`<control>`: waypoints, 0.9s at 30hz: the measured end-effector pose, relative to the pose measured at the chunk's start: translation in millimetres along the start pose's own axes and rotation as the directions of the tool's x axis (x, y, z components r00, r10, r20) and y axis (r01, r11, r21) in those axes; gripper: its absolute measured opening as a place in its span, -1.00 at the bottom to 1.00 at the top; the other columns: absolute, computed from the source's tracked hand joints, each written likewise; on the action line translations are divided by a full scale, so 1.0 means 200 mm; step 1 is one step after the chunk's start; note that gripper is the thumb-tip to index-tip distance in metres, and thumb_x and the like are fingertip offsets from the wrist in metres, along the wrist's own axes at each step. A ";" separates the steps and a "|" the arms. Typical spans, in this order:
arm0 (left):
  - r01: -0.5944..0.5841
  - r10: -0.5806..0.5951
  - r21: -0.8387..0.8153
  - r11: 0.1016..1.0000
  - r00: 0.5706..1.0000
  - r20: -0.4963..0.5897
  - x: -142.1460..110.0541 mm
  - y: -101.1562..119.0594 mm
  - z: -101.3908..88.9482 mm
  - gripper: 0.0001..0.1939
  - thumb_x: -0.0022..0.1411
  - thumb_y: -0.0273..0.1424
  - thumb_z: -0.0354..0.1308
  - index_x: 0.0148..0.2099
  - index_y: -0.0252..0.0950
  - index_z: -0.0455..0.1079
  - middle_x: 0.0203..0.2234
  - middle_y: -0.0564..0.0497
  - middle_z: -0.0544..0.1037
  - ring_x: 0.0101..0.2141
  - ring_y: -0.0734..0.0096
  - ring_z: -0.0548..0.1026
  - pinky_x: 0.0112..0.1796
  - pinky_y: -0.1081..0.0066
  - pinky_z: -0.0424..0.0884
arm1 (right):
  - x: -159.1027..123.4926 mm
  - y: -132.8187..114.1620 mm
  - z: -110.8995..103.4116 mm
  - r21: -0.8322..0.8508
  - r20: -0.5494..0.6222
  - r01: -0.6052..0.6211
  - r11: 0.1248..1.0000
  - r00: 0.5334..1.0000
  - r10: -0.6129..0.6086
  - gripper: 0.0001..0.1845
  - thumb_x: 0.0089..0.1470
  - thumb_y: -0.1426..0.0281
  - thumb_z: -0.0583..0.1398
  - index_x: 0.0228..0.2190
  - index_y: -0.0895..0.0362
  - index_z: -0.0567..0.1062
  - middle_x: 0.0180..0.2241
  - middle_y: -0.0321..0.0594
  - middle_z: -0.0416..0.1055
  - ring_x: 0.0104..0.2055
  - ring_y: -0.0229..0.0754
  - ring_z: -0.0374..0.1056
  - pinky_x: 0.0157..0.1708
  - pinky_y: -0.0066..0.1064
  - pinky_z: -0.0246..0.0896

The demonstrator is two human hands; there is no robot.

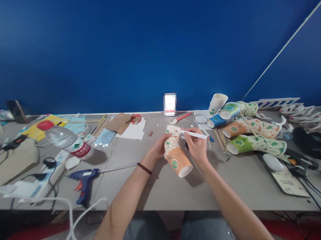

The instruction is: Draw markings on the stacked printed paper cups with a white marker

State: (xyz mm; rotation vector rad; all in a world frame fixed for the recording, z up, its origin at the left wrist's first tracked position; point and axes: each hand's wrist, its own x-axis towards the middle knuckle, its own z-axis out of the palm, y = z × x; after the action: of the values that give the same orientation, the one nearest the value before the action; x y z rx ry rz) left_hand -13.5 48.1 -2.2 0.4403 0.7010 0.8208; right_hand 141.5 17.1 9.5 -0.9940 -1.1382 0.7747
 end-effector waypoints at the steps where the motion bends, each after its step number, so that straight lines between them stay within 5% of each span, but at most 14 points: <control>1: -0.002 0.002 -0.001 1.000 1.000 0.000 0.00 0.00 0.00 -0.74 0.23 -0.34 0.14 -0.21 -0.47 0.51 -0.42 -0.17 0.62 -0.44 0.30 0.55 -0.27 0.36 0.43 | 0.00 0.00 0.00 0.003 -0.001 0.001 1.000 1.000 -0.001 -0.77 0.08 0.18 0.28 -0.31 0.07 0.45 -0.25 -0.16 0.56 -0.10 -0.04 0.51 -0.11 -0.22 0.41; 27: 0.026 -0.026 -0.004 1.000 1.000 0.003 -0.03 0.01 0.02 -0.71 0.25 -0.33 0.09 -0.26 -0.48 0.51 -0.47 -0.16 0.59 -0.48 0.34 0.53 -0.31 0.40 0.43 | 0.00 0.00 -0.01 0.024 -0.038 0.019 1.000 0.999 -0.018 -0.77 0.11 0.20 0.27 -0.29 0.09 0.43 -0.27 -0.18 0.57 -0.19 -0.09 0.52 -0.13 -0.23 0.43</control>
State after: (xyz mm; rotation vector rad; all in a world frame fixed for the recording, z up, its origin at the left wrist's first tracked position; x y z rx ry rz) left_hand -14.6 45.1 4.4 0.4283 0.7011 0.7970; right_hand 143.2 16.8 10.0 -0.9723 -1.1015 0.7506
